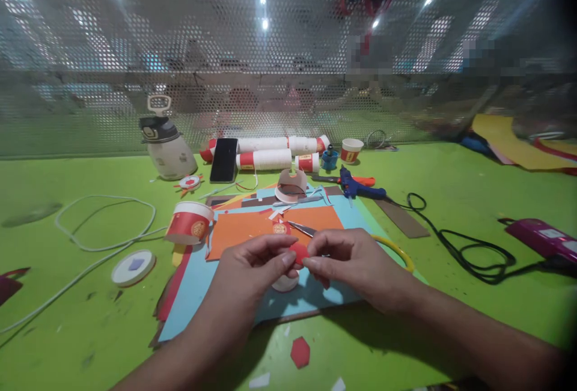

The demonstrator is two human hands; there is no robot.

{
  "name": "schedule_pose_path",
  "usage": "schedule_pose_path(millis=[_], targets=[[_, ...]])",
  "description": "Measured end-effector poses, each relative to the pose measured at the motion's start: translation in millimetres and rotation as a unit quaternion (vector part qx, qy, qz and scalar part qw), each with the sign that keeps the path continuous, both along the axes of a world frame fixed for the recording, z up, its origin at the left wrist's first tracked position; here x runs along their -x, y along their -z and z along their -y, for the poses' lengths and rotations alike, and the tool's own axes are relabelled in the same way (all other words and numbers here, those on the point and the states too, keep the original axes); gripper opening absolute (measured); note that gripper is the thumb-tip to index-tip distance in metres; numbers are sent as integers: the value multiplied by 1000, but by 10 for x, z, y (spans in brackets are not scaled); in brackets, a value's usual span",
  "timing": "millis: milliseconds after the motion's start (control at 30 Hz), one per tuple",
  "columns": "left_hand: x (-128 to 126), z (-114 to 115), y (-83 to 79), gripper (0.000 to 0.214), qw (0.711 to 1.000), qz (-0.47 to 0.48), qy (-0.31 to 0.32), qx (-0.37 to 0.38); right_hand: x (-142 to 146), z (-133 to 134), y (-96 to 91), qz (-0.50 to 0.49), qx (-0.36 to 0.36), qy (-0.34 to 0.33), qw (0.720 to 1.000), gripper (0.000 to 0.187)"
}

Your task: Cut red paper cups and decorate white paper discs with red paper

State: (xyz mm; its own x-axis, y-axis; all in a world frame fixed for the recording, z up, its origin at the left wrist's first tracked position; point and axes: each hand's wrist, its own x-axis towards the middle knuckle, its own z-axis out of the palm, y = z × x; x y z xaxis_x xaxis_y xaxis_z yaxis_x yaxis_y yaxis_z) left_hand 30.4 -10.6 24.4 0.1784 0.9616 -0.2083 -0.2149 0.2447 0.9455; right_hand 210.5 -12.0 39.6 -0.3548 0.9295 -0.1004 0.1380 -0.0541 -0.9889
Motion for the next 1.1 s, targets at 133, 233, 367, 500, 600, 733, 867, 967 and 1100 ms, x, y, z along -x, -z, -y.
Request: schedule_pose_path(millis=[133,233,367,500,600,733,867,967,1100], targets=[[-8,28,3,28,1000,6,2,11,-28,8,26,-16,9,5,1000,21],[-14,34,18,28,1000,12,10,5,-64,-3,38,-21,6,0,1000,20],[-20,13,30,29,1000,19,24,5,-99,-33,56,-21,-1,-9,1000,20],[-16,8,9,25,999,20,42,-15,-119,-50,98,-39,3,-14,999,18],[-12,24,-22,25,999,8,46,-10,-129,-55,128,-53,6,-19,998,19],[-7,36,-30,28,999,13,36,4,-130,-57,135,-56,10,-19,998,20],[20,38,12,30,999,16,49,-15,-124,-57,109,-53,17,-18,998,23],[33,42,34,26,998,7,64,-23,-124,-56,88,-45,17,-22,999,25],[9,31,7,20,997,-20,75,-28,-126,-43,66,-34,10,-27,999,25]])
